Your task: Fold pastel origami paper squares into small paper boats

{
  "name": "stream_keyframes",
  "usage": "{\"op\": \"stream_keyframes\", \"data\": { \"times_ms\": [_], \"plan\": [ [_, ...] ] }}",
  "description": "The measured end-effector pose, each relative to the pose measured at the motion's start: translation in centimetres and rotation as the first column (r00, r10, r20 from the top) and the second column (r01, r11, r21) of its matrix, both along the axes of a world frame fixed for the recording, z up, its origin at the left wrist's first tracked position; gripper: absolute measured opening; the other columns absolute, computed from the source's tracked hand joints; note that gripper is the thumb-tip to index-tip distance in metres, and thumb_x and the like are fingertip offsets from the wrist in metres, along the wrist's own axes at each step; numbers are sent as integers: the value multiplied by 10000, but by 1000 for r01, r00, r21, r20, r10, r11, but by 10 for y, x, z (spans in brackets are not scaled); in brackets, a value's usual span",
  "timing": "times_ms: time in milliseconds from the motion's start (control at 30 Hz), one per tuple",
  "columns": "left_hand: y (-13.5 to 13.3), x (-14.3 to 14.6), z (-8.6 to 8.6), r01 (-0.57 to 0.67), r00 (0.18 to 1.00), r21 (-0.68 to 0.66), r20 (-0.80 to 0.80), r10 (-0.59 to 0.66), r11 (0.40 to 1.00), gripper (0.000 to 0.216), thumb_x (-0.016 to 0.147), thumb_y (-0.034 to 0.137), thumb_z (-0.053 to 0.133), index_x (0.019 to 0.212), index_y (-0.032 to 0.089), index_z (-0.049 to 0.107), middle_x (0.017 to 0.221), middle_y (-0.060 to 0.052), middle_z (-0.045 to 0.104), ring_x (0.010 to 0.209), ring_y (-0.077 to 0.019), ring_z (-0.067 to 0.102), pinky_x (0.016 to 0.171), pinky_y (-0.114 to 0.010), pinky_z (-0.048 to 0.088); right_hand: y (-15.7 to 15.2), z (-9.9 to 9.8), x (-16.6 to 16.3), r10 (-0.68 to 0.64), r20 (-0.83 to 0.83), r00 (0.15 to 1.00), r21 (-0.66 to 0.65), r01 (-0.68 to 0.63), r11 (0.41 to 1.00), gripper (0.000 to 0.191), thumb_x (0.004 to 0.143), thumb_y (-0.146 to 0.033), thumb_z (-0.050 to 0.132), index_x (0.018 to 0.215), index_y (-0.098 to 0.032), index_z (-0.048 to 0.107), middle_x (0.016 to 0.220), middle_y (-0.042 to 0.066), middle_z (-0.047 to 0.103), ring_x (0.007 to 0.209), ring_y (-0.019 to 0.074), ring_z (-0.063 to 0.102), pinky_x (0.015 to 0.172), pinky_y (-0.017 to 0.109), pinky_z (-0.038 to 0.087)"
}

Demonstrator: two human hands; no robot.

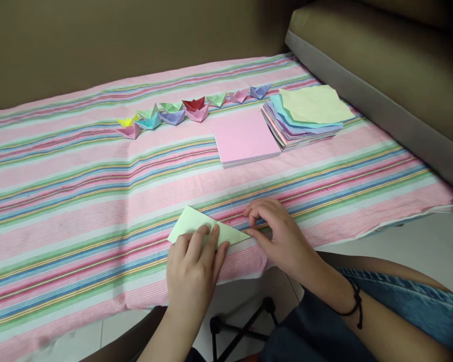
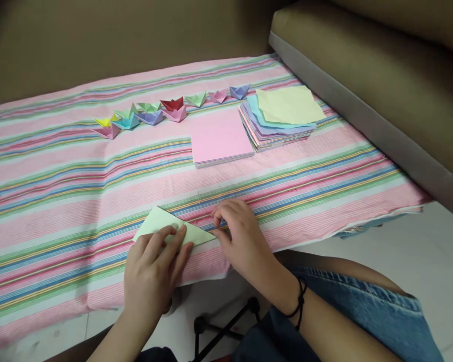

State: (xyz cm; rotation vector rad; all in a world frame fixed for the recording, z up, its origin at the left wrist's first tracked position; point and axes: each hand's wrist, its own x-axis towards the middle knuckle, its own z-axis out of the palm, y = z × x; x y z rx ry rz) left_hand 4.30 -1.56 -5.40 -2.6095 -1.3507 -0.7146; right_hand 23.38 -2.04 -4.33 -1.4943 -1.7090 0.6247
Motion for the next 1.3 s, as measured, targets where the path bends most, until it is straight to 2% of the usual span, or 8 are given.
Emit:
{"op": "stream_keyframes", "data": {
  "times_ms": [133,233,367,500,700,900,1033,1300],
  "plan": [
    [0,0,1,-1,1000,-9,2,1,1000,282,826,242,608,1093,155,634,995,-100,650,772,-216,512,676,-348,420,0,6,9,72,-71,995,-28,-74,997,237,760,-12,500,840,-227,559,928,36,616,971,215,543,849,385,438],
    [0,0,1,5,1000,-9,4,-5,1000,285,825,242,608,1095,155,632,988,-103,648,770,-215,517,672,-348,423,-1,8,9,112,-44,993,-14,-113,994,212,788,-85,555,926,-240,600,952,38,624,986,219,542,869,390,433],
    [1,0,1,4,1000,-5,4,-4,1000,280,830,249,601,1096,167,632,984,-101,647,771,-211,527,676,-347,428,-2,4,-3,25,71,997,23,-27,999,258,734,-175,661,975,-242,599,970,47,618,985,256,527,874,431,414],
    [1,0,1,6,1000,4,-11,-6,1000,293,814,248,622,1092,156,632,984,-97,650,771,-215,524,672,-348,424,-2,-1,-10,-28,106,994,26,25,999,283,698,-171,685,951,-238,577,952,44,612,963,267,518,851,432,408],
    [2,0,-1,15,1000,9,-22,-15,1000,284,821,251,617,1092,165,623,994,-92,652,775,-211,526,678,-344,419,0,1,-7,-10,74,997,-8,10,1000,259,691,-74,640,878,-229,551,921,29,605,941,250,515,842,404,401],
    [2,0,1,11,1000,-2,-18,-11,1000,274,823,254,613,1078,155,631,1002,-99,646,780,-214,523,680,-347,419,2,3,0,47,23,999,-22,-47,999,293,690,14,566,874,-214,569,926,29,611,954,228,517,849,387,409],
    [1,0,1,9,1000,-20,-10,-9,1000,263,835,260,596,1074,157,634,1012,-94,643,780,-208,515,677,-339,417,4,4,2,131,-10,991,9,-131,991,287,772,-13,534,910,-240,640,949,25,637,986,214,527,881,399,401],
    [-1,0,0,-15,999,-59,-37,13,998,260,862,291,554,1081,177,637,1037,-81,639,784,-211,495,666,-346,408,11,-5,-6,189,264,946,104,-222,969,228,842,-167,580,986,-297,700,1112,35,609,1064,228,480,891,416,365]
  ]
}}
